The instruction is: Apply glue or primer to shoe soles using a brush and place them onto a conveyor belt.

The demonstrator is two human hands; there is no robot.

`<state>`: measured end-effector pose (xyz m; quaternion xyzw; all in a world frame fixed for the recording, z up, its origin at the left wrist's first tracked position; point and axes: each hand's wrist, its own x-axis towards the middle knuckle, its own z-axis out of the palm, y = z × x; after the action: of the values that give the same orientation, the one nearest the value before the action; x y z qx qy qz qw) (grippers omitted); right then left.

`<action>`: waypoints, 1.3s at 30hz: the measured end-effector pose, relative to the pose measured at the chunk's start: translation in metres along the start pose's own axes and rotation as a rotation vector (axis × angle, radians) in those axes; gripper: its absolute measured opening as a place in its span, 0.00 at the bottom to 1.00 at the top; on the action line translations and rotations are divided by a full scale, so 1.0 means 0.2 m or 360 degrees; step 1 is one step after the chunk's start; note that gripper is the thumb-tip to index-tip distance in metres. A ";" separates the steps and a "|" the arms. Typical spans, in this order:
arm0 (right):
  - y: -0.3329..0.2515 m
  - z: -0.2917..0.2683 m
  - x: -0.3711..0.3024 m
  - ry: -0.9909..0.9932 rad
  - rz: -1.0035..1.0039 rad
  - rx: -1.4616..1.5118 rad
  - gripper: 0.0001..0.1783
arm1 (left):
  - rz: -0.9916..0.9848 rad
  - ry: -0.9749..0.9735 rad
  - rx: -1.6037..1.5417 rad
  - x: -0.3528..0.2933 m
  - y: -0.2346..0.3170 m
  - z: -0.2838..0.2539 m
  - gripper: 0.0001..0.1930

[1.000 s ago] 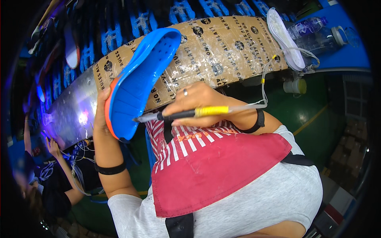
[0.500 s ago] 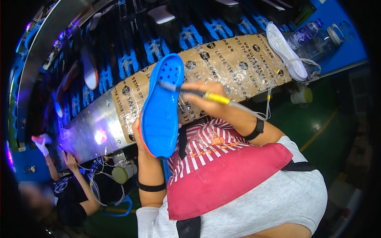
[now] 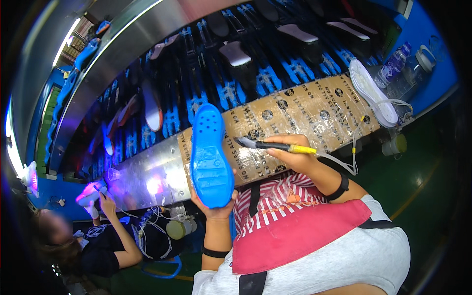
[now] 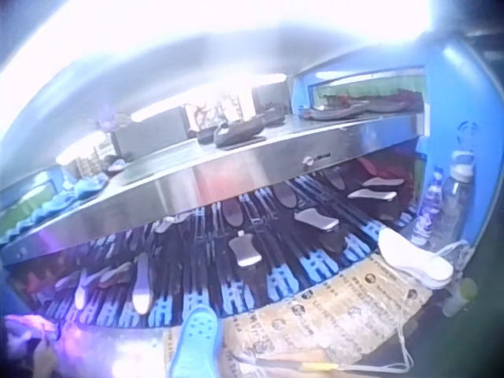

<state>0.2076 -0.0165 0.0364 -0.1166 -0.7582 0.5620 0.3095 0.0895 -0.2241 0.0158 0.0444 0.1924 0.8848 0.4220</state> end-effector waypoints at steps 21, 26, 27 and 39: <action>-0.06 -0.09 0.01 -0.0028 0.0373 0.0204 0.14 | 0.0785 -0.0190 0.1245 0.93 0.94 1.02 0.29; -0.06 -0.13 0.03 -0.0094 0.0381 0.0142 0.14 | 0.1725 0.0371 0.2377 0.95 1.19 0.96 0.25; -0.05 -0.13 0.03 -0.0060 0.0285 0.0123 0.14 | 0.2038 0.0276 0.2566 1.05 1.38 0.90 0.29; -0.02 -0.17 0.00 0.0124 0.0344 0.0184 0.14 | 0.1991 0.0756 0.3609 1.37 2.00 0.97 0.25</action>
<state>0.2283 0.0093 0.0465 -0.2013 -0.6950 0.6298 0.2825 -0.3310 -0.1831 0.3226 0.2970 0.8392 0.2641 -0.3713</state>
